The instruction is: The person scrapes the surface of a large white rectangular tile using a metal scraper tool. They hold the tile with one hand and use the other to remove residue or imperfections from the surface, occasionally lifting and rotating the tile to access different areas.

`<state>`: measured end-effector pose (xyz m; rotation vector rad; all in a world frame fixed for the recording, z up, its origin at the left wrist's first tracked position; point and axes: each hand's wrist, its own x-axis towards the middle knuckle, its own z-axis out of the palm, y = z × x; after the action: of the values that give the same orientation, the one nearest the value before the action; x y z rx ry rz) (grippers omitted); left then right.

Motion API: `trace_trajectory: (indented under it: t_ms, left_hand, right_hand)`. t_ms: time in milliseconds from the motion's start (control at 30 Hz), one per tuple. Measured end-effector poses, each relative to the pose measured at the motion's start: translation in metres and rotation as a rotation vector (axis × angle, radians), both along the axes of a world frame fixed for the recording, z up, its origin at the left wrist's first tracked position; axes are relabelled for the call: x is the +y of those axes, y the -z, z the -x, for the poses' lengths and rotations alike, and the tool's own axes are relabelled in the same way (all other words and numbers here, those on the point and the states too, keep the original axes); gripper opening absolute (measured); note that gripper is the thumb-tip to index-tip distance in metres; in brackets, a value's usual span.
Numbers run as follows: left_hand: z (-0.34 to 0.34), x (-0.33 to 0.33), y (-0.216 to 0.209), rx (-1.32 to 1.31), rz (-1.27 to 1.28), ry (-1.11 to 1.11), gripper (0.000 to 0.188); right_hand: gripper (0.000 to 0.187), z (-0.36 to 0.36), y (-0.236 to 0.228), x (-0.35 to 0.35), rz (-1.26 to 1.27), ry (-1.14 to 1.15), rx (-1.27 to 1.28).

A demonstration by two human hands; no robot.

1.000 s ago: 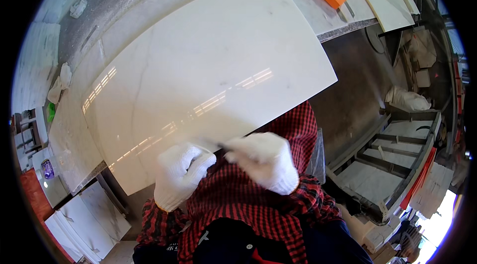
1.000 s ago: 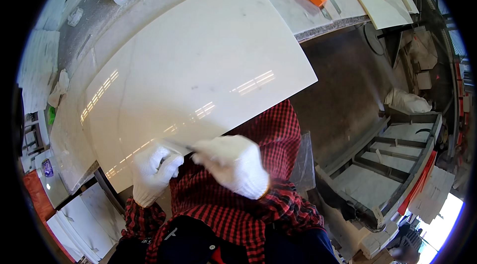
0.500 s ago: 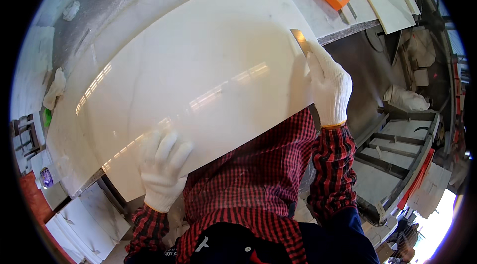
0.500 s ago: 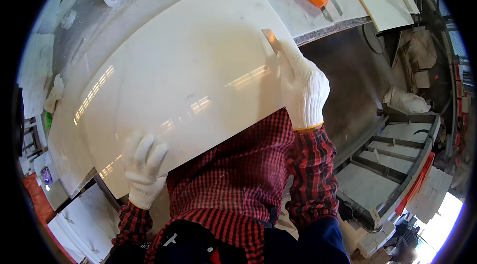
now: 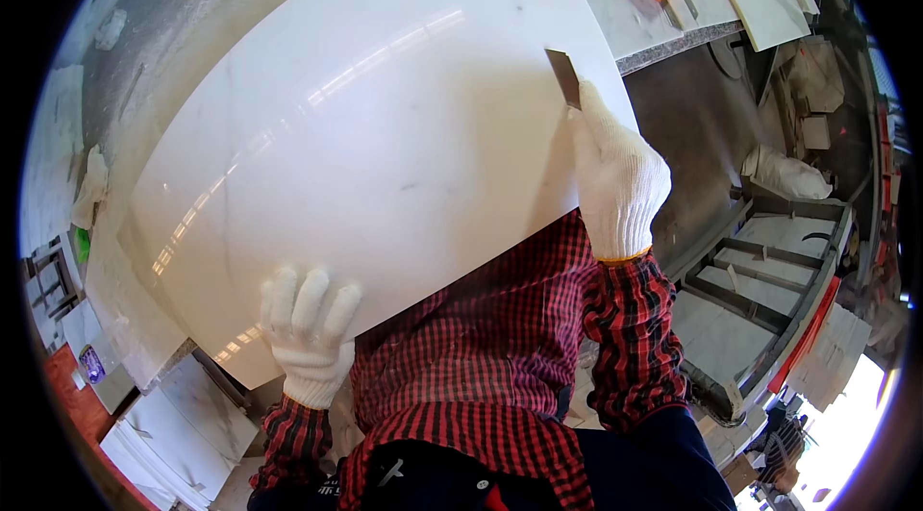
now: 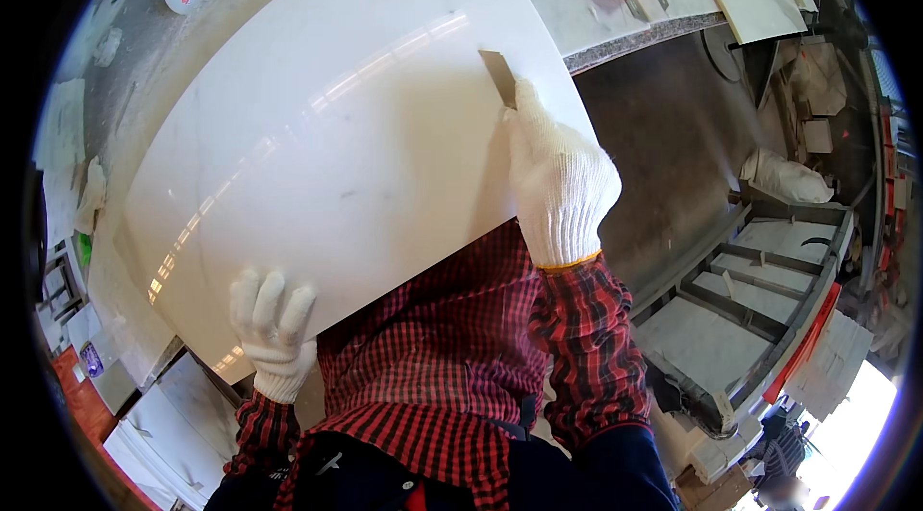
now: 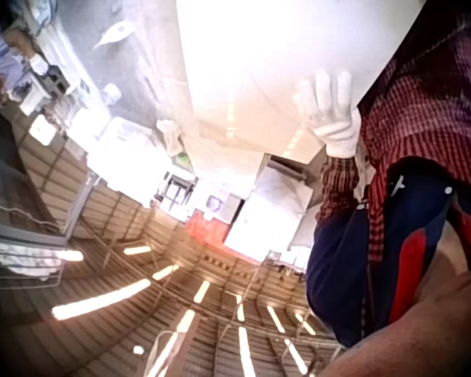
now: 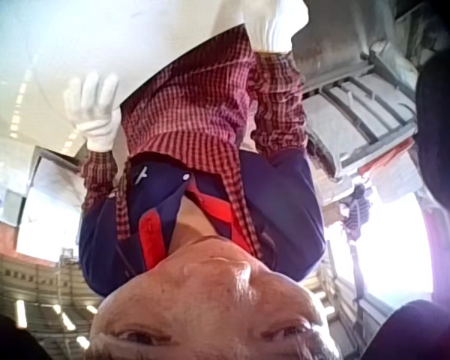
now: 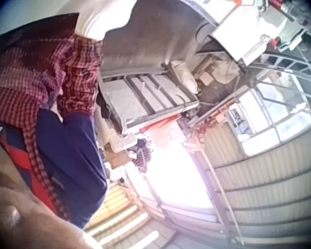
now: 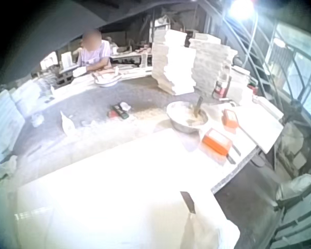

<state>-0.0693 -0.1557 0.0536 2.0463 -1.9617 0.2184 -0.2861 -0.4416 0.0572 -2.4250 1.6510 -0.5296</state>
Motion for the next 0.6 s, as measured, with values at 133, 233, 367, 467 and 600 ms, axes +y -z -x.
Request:
trace_trajectory:
  t_ms: [133, 233, 367, 467, 600]
  left_hand:
    - [0.001, 0.001, -0.003, -0.026, -0.019, 0.002, 0.052]
    - [0.004, 0.0, -0.007, -0.001, -0.024, -0.014, 0.052]
    - [0.004, -0.001, -0.007, -0.006, 0.005, -0.015, 0.053]
    - [0.002, -0.001, -0.005, 0.005, 0.015, -0.007, 0.054]
    - [0.004, 0.0, -0.003, 0.015, 0.017, -0.011, 0.056]
  right_hand:
    - [0.033, 0.003, 0.002, 0.001, 0.041, -0.035, -0.056]
    - [0.032, 0.007, 0.003, -0.015, 0.141, -0.068, -0.098]
    - [0.032, 0.001, 0.007, -0.002, 0.132, -0.081, -0.085]
    - [0.032, 0.001, 0.004, -0.002, 0.095, -0.087, -0.091]
    - [0.032, 0.0, 0.002, -0.001, 0.037, -0.026, -0.07]
